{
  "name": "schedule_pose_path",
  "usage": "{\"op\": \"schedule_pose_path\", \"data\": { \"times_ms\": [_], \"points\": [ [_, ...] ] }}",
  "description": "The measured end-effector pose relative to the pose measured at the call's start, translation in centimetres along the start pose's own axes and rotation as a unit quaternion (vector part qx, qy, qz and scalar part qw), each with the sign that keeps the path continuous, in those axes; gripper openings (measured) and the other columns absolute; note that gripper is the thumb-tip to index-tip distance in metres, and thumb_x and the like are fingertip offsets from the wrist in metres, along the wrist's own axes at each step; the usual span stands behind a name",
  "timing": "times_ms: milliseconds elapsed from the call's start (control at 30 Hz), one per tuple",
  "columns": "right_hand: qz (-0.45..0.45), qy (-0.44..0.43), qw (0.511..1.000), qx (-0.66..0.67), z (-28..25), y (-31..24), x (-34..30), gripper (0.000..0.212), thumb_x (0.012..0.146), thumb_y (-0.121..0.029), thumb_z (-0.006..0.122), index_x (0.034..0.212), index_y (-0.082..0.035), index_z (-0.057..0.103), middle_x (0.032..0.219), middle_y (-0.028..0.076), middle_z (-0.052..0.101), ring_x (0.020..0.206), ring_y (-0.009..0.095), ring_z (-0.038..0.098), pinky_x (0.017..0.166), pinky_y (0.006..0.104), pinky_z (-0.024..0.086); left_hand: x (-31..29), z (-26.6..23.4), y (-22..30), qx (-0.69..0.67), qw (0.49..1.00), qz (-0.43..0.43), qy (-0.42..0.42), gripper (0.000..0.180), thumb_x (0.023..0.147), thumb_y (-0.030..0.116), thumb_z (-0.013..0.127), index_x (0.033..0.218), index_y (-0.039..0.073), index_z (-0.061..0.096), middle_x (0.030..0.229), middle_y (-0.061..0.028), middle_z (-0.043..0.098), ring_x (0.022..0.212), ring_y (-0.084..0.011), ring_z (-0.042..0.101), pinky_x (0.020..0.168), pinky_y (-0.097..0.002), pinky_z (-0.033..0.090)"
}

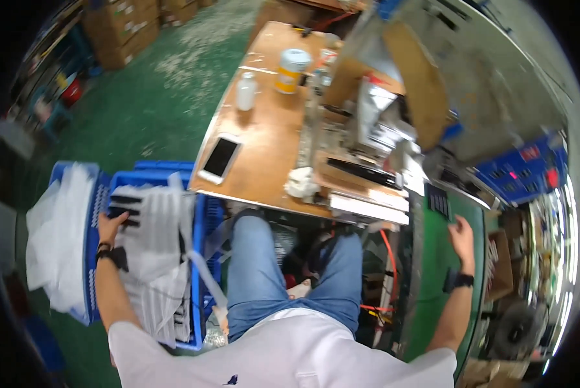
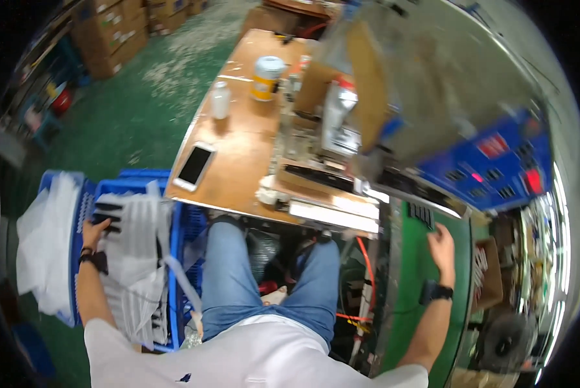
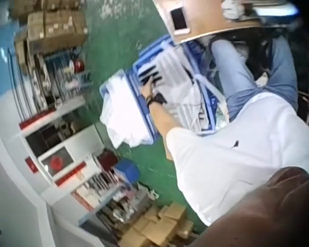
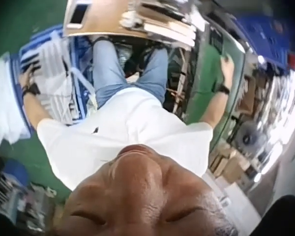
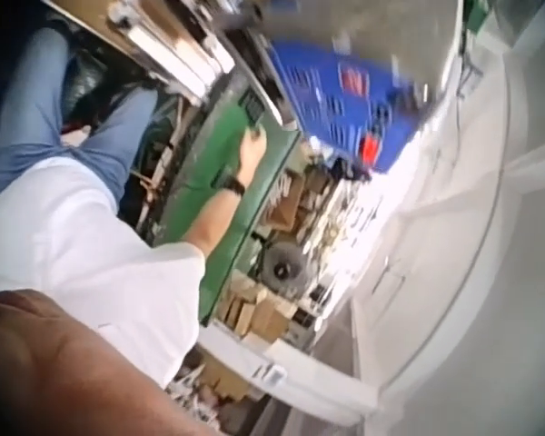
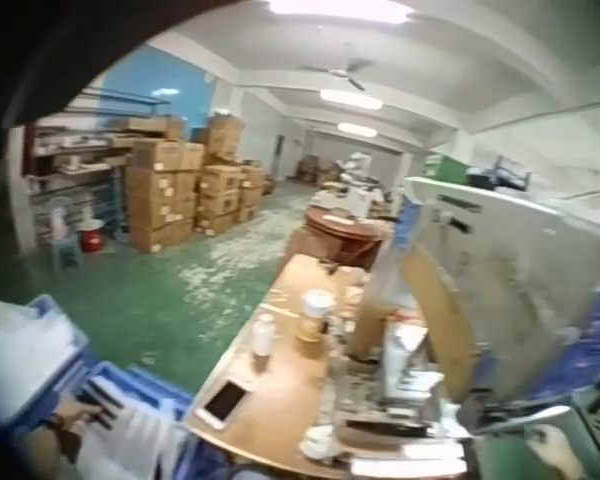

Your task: Picking industrial components from a crate, processing them through a machine, and placing them onto a conveyor belt.

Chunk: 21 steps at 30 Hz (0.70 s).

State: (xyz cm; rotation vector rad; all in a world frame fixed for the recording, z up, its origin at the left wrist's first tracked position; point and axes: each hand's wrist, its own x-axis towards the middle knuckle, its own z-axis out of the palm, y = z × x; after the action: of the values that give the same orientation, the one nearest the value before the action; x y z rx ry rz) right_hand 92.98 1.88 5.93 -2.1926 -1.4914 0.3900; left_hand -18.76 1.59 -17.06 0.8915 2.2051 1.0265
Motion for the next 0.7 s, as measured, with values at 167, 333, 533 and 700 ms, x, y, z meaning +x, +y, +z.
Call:
{"op": "schedule_pose_path", "data": {
  "times_ms": [167,333,533,700],
  "points": [
    [-0.144,-0.057,0.985,0.073,2.6,-14.1,-1.4,0.047,0.101,-0.016,0.073,0.143,0.000,0.061,0.097,0.000,0.066,0.081,0.009,0.060,0.072,0.0270,0.052,-0.5,2.5,0.4,0.023,0.994,0.045,0.096,0.076,0.071,0.024,0.095,0.125,-0.012,0.056,0.113,-0.0173,0.070,0.098,-0.0262,0.068,0.084,-0.0384,0.056],
    [-0.168,-0.189,0.963,0.092,4.1,-25.3,-2.7,0.047,0.099,-0.025,0.079,0.137,0.000,0.067,0.098,0.005,0.071,0.085,0.012,0.064,0.081,0.0303,0.055,1.7,2.6,-1.2,-0.055,0.988,-0.142,-0.033,0.077,0.073,0.025,0.089,0.132,0.001,0.047,0.094,-0.0110,0.066,0.067,-0.0215,0.061,0.049,-0.0381,0.046],
    [-0.362,-0.068,0.930,-0.002,6.0,-27.1,-2.2,0.046,0.094,-0.030,0.082,0.132,-0.004,0.071,0.095,0.014,0.072,0.083,0.026,0.068,0.078,0.0372,0.056,6.1,1.6,-4.7,-0.053,0.984,-0.169,-0.020,0.069,0.075,0.022,0.082,0.130,0.005,0.044,0.078,-0.0078,0.059,0.049,-0.0167,0.051,0.037,-0.0347,0.040],
    [-0.353,0.005,0.936,0.000,2.7,-24.2,-4.4,0.039,0.088,-0.024,0.084,0.119,-0.003,0.075,0.095,0.015,0.068,0.084,0.031,0.069,0.078,0.0406,0.056,4.3,2.1,-6.6,0.180,0.978,0.106,0.008,0.052,0.078,0.025,0.076,0.108,-0.016,0.069,0.099,-0.0192,0.077,0.070,-0.0336,0.070,0.060,-0.0500,0.055]
  ]
}}
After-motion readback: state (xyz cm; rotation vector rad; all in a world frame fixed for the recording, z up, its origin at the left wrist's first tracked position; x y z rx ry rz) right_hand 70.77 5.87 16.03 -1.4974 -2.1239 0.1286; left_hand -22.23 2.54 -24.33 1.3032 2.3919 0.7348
